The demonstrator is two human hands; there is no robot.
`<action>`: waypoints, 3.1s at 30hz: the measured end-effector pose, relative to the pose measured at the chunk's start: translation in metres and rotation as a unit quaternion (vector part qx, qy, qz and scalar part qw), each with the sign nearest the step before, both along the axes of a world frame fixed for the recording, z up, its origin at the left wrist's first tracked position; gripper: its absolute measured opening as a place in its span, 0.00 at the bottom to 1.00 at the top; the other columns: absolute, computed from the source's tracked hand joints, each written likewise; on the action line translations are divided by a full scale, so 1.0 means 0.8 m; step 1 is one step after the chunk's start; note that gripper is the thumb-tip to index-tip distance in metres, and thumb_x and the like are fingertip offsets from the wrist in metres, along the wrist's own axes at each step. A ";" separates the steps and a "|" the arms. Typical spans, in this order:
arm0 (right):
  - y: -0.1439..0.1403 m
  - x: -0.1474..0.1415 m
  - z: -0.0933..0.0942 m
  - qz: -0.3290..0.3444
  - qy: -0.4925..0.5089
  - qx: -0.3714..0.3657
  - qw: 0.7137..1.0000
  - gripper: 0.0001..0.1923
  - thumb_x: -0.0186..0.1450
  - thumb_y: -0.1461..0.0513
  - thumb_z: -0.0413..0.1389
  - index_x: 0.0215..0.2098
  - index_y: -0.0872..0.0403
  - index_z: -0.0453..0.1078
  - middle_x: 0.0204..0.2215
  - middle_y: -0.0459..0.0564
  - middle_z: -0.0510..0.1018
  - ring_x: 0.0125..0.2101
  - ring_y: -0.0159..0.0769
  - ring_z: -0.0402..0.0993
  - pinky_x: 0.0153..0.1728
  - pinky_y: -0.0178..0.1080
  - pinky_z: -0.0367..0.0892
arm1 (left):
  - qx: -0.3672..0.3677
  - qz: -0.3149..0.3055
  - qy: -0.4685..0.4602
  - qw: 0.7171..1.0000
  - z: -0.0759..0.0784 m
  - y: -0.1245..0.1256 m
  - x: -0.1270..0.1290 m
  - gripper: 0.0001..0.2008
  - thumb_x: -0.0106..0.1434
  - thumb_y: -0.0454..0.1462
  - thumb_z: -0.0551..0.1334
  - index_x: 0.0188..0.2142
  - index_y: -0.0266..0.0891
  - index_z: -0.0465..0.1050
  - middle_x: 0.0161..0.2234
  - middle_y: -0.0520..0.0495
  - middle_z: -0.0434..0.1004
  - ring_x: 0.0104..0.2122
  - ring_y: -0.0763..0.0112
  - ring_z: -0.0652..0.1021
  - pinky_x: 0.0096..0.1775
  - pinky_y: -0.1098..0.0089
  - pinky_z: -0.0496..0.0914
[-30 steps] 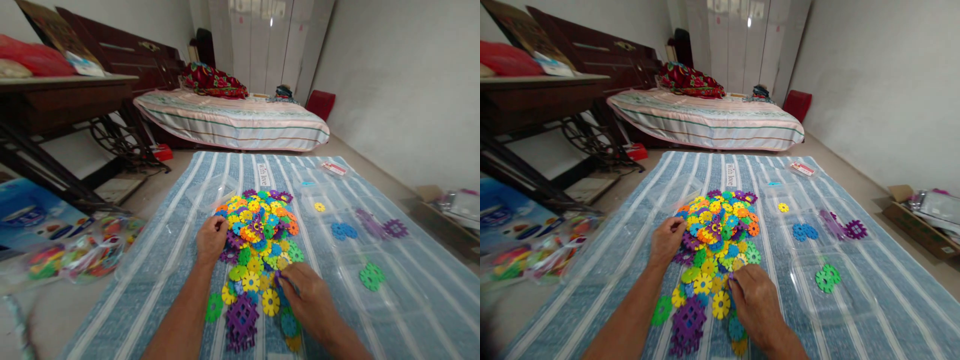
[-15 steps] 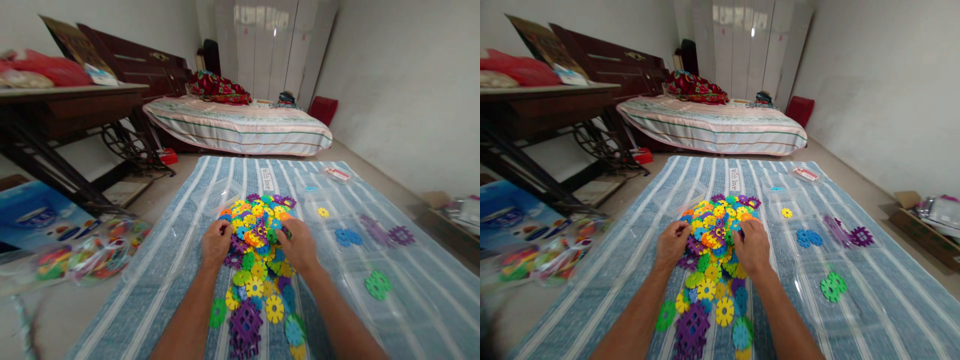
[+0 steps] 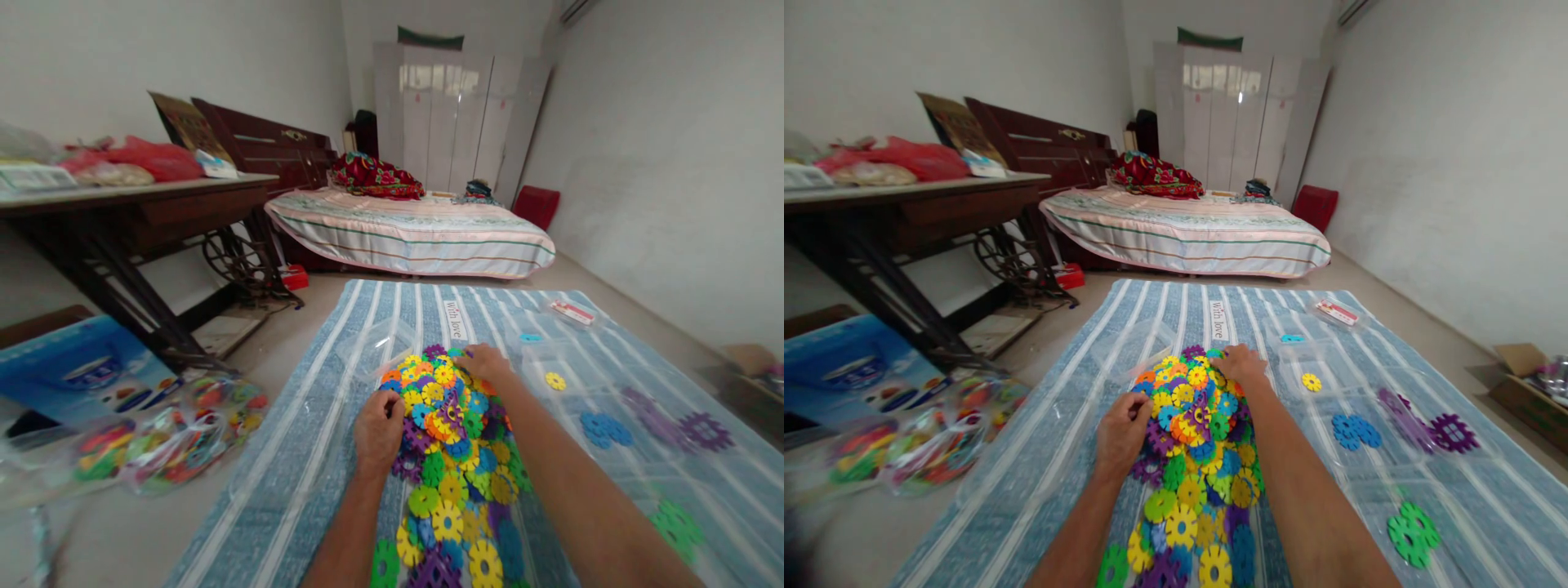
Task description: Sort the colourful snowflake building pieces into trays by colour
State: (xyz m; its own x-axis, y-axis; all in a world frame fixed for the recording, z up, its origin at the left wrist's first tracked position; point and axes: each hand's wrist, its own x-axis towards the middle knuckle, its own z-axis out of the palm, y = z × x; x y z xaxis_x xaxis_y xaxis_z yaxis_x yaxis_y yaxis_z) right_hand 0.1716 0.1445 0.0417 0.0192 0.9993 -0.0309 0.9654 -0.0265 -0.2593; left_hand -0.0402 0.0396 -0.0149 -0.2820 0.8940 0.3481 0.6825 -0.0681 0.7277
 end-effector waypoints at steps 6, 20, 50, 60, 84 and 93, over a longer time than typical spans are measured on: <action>-0.043 0.000 -0.009 0.031 0.021 -0.021 0.999 0.21 0.63 0.47 0.48 0.37 0.52 0.75 0.37 0.52 0.78 0.39 0.38 0.72 0.37 0.35 0.61 | -0.004 -0.002 -0.005 1.000 0.002 -0.001 0.001 0.06 0.57 0.37 0.55 0.27 0.42 0.69 0.29 0.52 0.74 0.31 0.71 0.75 0.37 0.70 0.69; -0.164 0.002 -0.035 0.192 0.195 0.282 0.919 0.11 0.63 0.56 0.52 0.41 0.51 0.72 0.42 0.52 0.75 0.45 0.39 0.70 0.46 0.42 0.66 | -0.012 -0.004 -0.025 1.000 0.014 -0.003 0.004 0.10 0.56 0.42 0.54 0.27 0.41 0.70 0.29 0.52 0.75 0.32 0.71 0.76 0.39 0.71 0.70; -0.176 0.031 -0.095 0.048 0.289 0.288 0.912 0.10 0.65 0.56 0.50 0.41 0.51 0.68 0.38 0.50 0.75 0.40 0.38 0.71 0.42 0.41 0.68 | -0.264 0.089 0.332 0.901 0.106 0.069 0.023 0.16 0.58 0.30 0.52 0.44 0.37 0.72 0.42 0.36 0.77 0.42 0.57 0.78 0.39 0.63 0.72; -0.176 0.027 -0.088 0.051 0.291 0.289 0.911 0.08 0.65 0.57 0.50 0.38 0.50 0.67 0.34 0.49 0.75 0.36 0.37 0.72 0.38 0.40 0.68 | -0.161 0.047 0.373 0.913 0.125 0.114 0.050 0.16 0.65 0.33 0.46 0.40 0.35 0.71 0.39 0.37 0.76 0.40 0.60 0.78 0.40 0.66 0.69; -0.177 0.028 -0.087 0.055 0.260 0.317 0.910 0.12 0.65 0.57 0.51 0.44 0.51 0.67 0.40 0.52 0.76 0.42 0.41 0.71 0.43 0.43 0.68 | -0.137 -0.239 0.334 0.902 0.069 0.179 0.139 0.19 0.58 0.32 0.56 0.50 0.37 0.70 0.49 0.45 0.74 0.50 0.67 0.73 0.54 0.70 0.63; -0.179 0.030 -0.090 0.069 0.245 0.328 0.910 0.14 0.63 0.56 0.53 0.45 0.51 0.68 0.43 0.52 0.76 0.45 0.41 0.71 0.45 0.44 0.68 | -0.124 -0.218 0.323 0.912 0.082 0.188 0.125 0.21 0.56 0.28 0.54 0.50 0.38 0.70 0.49 0.48 0.74 0.49 0.70 0.73 0.52 0.72 0.64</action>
